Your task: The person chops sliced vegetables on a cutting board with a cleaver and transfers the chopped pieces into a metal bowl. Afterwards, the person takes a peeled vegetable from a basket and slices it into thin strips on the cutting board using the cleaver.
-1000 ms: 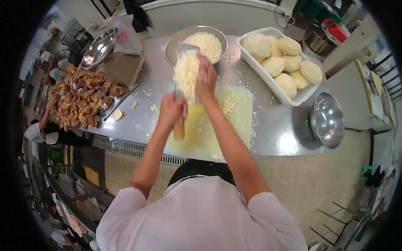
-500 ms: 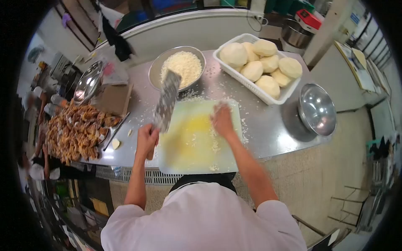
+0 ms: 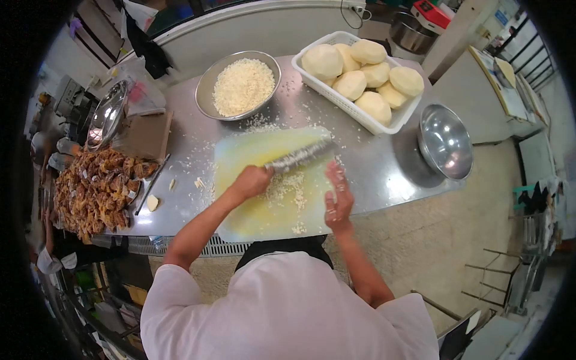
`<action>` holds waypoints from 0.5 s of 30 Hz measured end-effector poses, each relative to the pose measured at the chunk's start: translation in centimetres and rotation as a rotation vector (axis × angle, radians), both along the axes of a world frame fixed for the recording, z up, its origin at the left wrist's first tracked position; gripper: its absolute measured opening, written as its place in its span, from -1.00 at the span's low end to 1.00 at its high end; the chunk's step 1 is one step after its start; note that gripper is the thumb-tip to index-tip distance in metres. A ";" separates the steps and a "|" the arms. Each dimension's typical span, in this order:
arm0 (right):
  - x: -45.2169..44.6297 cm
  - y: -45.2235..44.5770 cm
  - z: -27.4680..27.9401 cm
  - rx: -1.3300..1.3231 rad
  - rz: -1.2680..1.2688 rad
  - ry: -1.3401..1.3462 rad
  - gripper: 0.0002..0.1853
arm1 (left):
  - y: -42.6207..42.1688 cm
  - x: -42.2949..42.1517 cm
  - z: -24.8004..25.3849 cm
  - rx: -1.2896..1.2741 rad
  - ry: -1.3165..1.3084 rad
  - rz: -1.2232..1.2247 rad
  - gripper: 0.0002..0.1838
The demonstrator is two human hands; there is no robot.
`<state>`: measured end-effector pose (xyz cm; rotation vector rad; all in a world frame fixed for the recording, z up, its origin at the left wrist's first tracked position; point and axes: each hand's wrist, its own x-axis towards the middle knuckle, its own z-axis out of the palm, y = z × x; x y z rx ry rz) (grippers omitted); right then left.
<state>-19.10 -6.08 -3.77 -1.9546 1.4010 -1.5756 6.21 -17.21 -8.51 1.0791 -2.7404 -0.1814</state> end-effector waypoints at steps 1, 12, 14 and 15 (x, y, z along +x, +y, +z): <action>-0.8 -0.3 0.3 -0.062 -0.075 -0.050 -0.56 | 1.8 -0.2 0.5 0.060 -0.036 -0.049 -0.82; 0.4 0.9 -9.8 0.284 -0.213 0.458 -0.44 | 5.1 13.7 4.0 0.027 0.186 0.400 -0.95; 3.9 2.4 -8.2 0.271 -0.231 0.624 -0.38 | 4.8 13.8 4.3 -0.021 0.062 0.574 -0.90; 4.9 3.0 -7.9 0.274 -0.220 0.624 -0.38 | 5.6 13.3 3.2 -0.016 0.059 0.583 -0.90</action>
